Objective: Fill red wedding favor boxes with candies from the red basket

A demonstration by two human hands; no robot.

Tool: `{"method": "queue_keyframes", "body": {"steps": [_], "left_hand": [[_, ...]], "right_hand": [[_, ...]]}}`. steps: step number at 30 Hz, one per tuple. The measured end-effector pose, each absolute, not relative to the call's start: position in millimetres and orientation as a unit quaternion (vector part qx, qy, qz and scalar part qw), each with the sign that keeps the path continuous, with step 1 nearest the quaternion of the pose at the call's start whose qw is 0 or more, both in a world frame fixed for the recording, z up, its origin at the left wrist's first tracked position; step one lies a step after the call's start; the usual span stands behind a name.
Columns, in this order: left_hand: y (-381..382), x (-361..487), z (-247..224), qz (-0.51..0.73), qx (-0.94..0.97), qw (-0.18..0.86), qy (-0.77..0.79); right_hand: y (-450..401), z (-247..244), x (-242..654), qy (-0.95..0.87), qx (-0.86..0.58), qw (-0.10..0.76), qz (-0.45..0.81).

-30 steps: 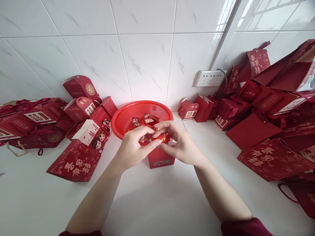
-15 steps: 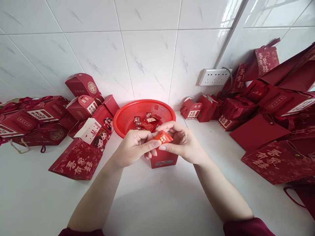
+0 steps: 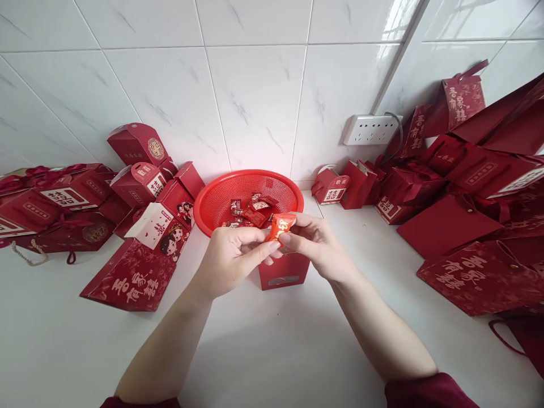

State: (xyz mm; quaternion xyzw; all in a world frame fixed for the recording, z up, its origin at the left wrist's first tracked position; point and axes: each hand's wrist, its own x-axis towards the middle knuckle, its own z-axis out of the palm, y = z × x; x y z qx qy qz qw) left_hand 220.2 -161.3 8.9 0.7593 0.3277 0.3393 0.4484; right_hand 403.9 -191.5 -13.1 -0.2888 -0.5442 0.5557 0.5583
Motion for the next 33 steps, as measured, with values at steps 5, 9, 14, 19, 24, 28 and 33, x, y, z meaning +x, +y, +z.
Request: {"method": "queue_keyframes", "body": {"steps": [5,9,14,19,24,28,33], "left_hand": [[-165,221,9,0.329,0.761,0.452,0.33],[-167,218,10,0.319,0.761,0.465,0.319],[-169,216,15,0.292,0.784,0.462,0.294],[-165,218,14,0.324,0.776,0.456,0.291],[-160,219,12,0.3,0.771,0.481,0.29],[-158,215,12,0.288,0.765,0.501,0.284],[-156,212,12,0.289,0.781,0.461,0.306]], "right_hand": [[-190,-13,405,-0.544,-0.303,0.543,0.563],[-189,-15,408,-0.539,-0.322,0.531,0.569],[-188,-16,410,-0.544,-0.305,0.533,0.571],[-195,-11,413,-0.638,-0.319,0.485,0.507],[-202,-5,417,-0.724,-0.334,0.403,0.448],[-200,-3,421,-0.704,-0.383,0.421,0.426],[-196,-4,431,-0.699,-0.424,0.463,0.343]]}}
